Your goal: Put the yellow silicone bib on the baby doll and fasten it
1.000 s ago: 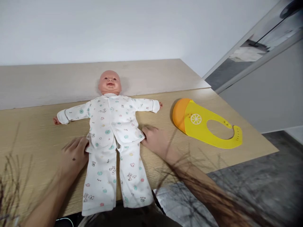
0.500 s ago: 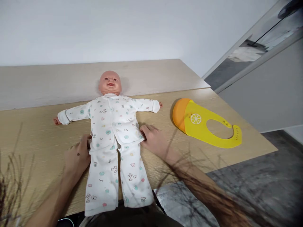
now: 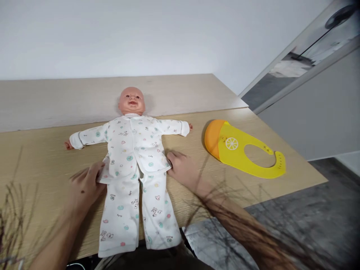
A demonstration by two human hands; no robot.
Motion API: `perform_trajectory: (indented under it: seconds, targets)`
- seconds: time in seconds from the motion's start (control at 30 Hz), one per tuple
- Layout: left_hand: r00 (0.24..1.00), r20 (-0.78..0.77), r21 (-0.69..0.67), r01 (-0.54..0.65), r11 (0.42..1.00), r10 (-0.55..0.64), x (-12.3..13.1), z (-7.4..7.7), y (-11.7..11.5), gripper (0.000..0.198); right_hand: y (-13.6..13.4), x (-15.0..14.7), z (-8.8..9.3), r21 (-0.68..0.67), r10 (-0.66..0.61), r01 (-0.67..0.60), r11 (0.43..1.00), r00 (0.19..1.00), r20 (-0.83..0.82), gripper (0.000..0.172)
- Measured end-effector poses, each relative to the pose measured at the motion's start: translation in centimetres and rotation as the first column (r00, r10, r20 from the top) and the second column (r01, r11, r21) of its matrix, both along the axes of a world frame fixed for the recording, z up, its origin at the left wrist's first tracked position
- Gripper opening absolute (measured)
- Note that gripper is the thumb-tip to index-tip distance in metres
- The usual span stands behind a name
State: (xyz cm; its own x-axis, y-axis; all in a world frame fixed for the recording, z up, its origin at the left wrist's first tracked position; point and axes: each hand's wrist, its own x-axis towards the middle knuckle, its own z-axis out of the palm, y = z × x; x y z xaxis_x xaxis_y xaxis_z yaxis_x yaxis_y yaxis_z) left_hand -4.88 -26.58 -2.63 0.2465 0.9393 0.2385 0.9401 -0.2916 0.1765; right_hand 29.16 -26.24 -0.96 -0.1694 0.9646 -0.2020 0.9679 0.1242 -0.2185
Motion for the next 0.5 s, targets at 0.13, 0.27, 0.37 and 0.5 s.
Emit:
perform_trajectory:
  seconds: [0.13, 0.27, 0.37, 0.5]
  targets:
    - [0.983, -0.185, -0.094, -0.009, 0.996, -0.009, 0.2, 0.4, -0.6, 0.030, -0.3, 0.1, 0.3, -0.016, 0.033, -0.033, 0.999, 0.999, -0.012, 0.024]
    - [0.967, -0.249, -0.154, -0.089, 0.984, 0.049, 0.2, -0.2, -2.0, 0.031, -1.7, 0.3, -0.1, 0.008, 0.042, -0.041, 0.999, 0.998, -0.046, 0.030]
    - [0.989, -0.127, -0.189, 0.049, 0.981, -0.074, -1.2, -1.5, -2.3, 0.030, -3.6, 1.4, -1.0, 0.113, 0.015, 0.003, 0.994, 0.987, -0.158, 0.031]
    - [0.987, 0.021, -0.198, 0.163, 0.967, -0.162, -2.3, -2.3, -2.5, 0.027, -6.8, 5.3, -2.8, 0.118, -0.175, 0.277, 0.954, 0.828, -0.532, 0.025]
